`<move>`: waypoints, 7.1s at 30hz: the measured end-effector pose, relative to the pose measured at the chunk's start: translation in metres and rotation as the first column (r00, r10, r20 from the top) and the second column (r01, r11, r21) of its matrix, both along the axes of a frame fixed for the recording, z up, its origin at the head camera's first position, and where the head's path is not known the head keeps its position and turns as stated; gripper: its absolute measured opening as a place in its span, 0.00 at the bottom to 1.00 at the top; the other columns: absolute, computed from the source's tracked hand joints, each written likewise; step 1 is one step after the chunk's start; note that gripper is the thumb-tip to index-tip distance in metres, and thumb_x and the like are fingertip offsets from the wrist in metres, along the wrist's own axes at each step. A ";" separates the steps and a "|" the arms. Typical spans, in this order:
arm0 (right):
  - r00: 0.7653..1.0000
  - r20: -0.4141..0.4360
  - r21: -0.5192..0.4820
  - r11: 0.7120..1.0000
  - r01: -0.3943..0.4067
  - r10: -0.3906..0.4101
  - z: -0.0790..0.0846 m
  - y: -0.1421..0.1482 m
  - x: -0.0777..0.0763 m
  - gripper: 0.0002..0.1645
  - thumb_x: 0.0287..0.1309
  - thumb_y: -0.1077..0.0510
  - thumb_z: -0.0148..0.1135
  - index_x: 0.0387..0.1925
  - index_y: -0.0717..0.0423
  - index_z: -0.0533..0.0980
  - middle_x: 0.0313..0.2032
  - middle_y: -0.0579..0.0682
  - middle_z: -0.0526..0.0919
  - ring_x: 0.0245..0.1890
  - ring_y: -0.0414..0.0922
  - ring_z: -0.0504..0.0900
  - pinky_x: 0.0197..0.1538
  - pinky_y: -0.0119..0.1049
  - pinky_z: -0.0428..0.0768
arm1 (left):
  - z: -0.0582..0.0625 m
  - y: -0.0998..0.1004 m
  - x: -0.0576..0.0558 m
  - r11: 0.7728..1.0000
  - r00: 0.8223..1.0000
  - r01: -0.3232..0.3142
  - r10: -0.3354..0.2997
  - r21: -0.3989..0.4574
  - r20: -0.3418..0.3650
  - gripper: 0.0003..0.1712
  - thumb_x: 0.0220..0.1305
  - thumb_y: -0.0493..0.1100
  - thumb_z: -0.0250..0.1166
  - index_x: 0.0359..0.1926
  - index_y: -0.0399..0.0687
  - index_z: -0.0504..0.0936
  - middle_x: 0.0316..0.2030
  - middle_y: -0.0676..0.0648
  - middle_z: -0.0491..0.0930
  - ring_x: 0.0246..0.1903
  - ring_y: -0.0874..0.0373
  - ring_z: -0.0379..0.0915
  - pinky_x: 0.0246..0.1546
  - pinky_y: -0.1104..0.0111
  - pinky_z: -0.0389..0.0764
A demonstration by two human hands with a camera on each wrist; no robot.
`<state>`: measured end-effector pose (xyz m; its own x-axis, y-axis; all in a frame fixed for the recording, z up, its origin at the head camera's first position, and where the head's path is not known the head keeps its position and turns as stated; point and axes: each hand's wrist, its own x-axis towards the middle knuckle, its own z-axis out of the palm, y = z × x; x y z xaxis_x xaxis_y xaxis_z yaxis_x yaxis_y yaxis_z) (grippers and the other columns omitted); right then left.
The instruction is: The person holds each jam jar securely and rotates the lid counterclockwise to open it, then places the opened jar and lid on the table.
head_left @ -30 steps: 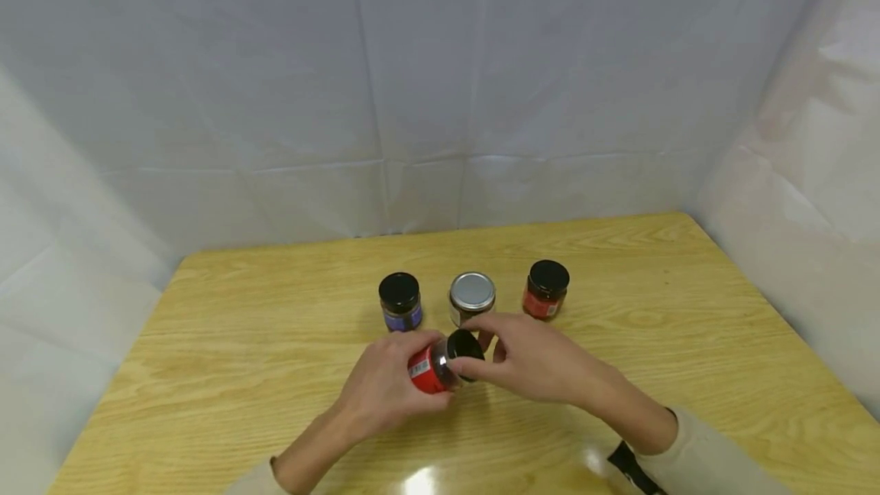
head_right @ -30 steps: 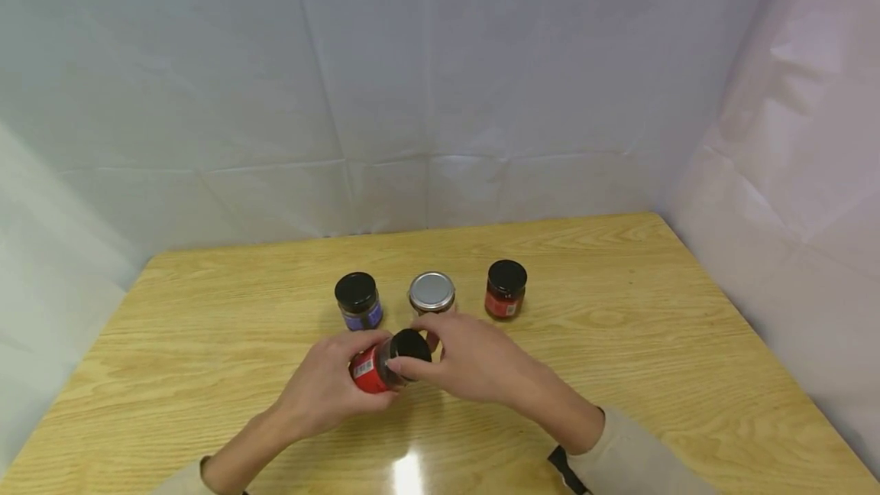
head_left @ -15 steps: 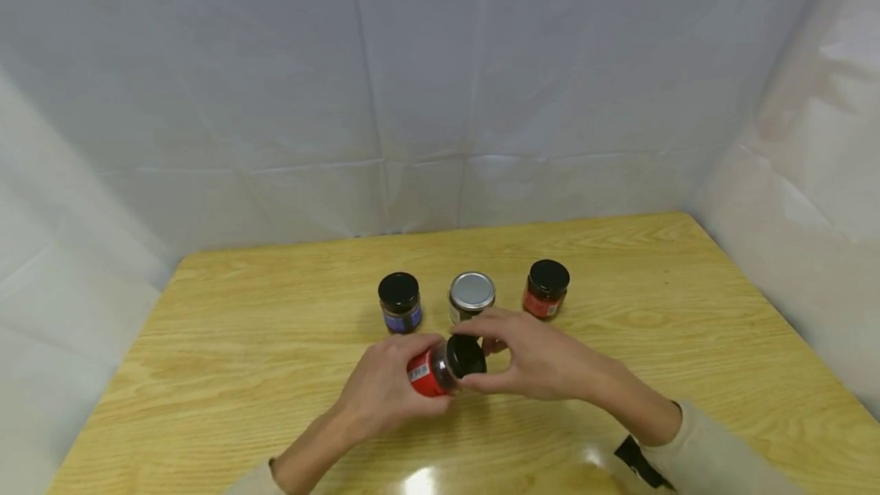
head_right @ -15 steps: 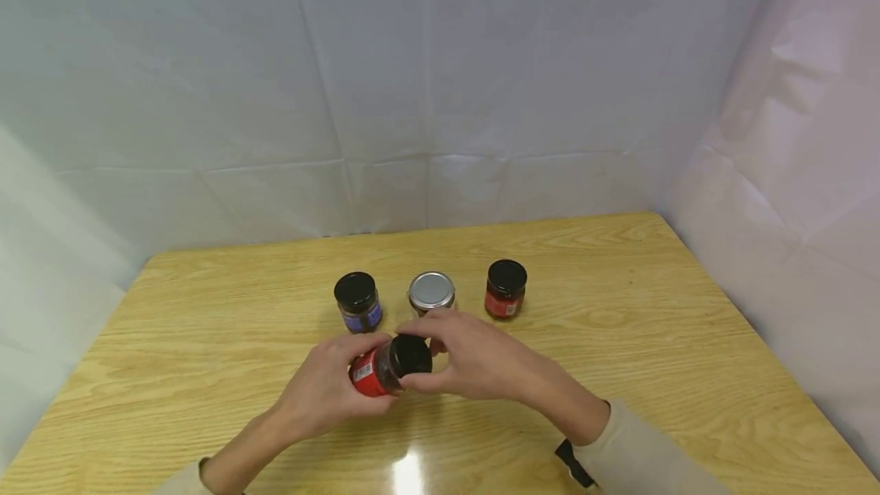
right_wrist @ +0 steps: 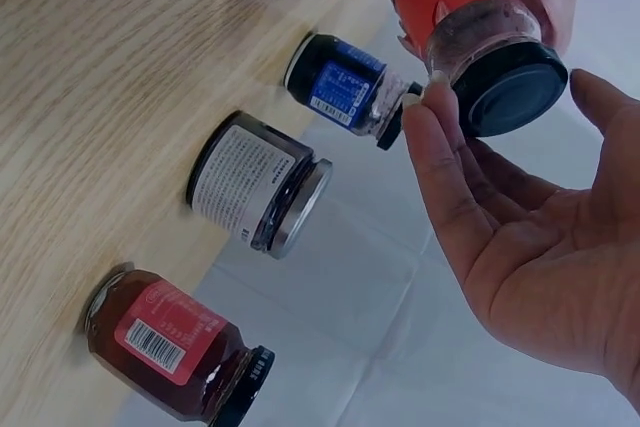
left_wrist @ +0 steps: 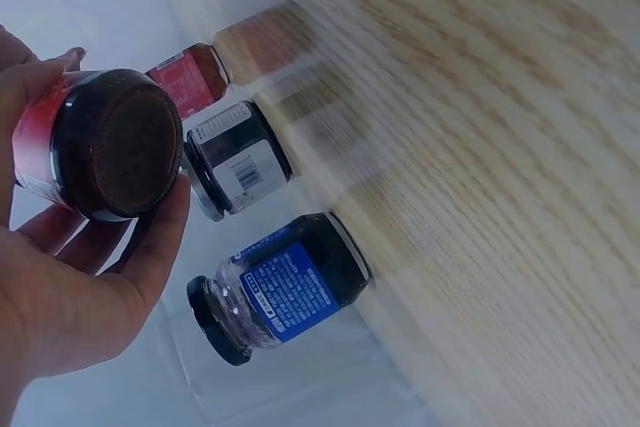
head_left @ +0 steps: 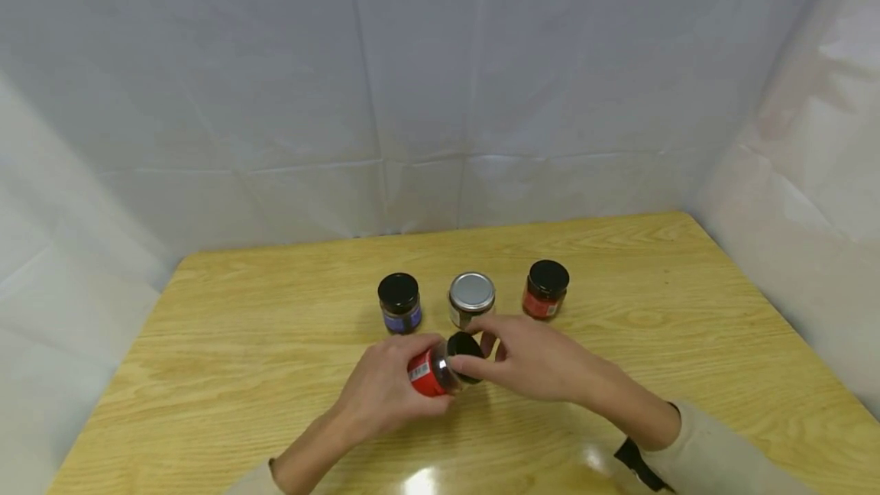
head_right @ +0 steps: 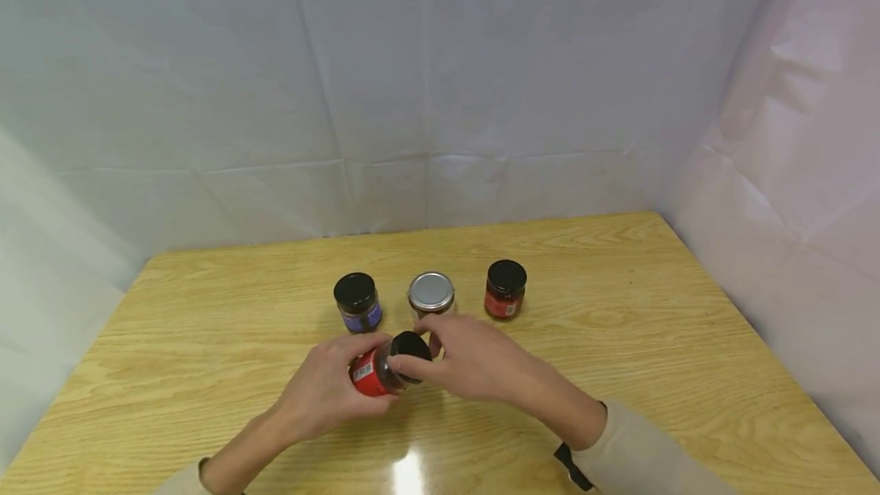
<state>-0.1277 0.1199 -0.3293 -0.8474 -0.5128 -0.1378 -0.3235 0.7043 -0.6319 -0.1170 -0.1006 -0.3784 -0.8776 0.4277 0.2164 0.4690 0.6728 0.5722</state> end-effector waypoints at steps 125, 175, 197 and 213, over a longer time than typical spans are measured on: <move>0.992 -0.018 -0.067 0.989 -0.129 0.128 -0.014 0.003 -0.001 0.34 0.53 0.36 0.65 0.56 0.49 0.74 0.36 0.35 0.80 0.36 0.34 0.79 0.43 0.35 0.77 | -0.005 -0.005 -0.001 0.996 0.996 0.085 -0.085 -0.029 -0.006 0.20 0.40 0.52 0.75 0.36 0.63 0.78 0.29 0.66 0.74 0.29 0.67 0.70 0.28 0.73 0.74; 0.985 -0.088 -0.140 0.977 -0.160 0.149 -0.006 0.004 -0.006 0.33 0.53 0.37 0.66 0.58 0.44 0.71 0.47 0.35 0.77 0.45 0.33 0.77 0.51 0.37 0.75 | 0.002 -0.018 0.000 1.000 0.999 -0.005 0.006 -0.024 0.048 0.26 0.39 0.54 0.76 0.43 0.62 0.81 0.31 0.63 0.77 0.28 0.67 0.71 0.28 0.73 0.75; 0.988 -0.108 -0.210 0.968 -0.135 0.114 -0.014 -0.013 -0.007 0.33 0.52 0.43 0.70 0.57 0.48 0.71 0.45 0.37 0.77 0.46 0.39 0.78 0.51 0.39 0.76 | 0.008 -0.057 -0.009 0.980 0.976 -0.190 0.183 0.053 0.121 0.33 0.40 0.53 0.79 0.52 0.56 0.81 0.34 0.56 0.80 0.28 0.64 0.74 0.26 0.70 0.76; 0.986 -0.116 -0.223 0.964 -0.143 0.119 -0.030 -0.036 -0.015 0.32 0.52 0.43 0.69 0.56 0.48 0.72 0.46 0.36 0.76 0.47 0.40 0.78 0.52 0.37 0.75 | 0.002 -0.077 -0.025 0.965 0.956 -0.253 0.239 0.067 0.169 0.37 0.43 0.56 0.77 0.55 0.49 0.78 0.37 0.48 0.82 0.31 0.59 0.80 0.25 0.69 0.78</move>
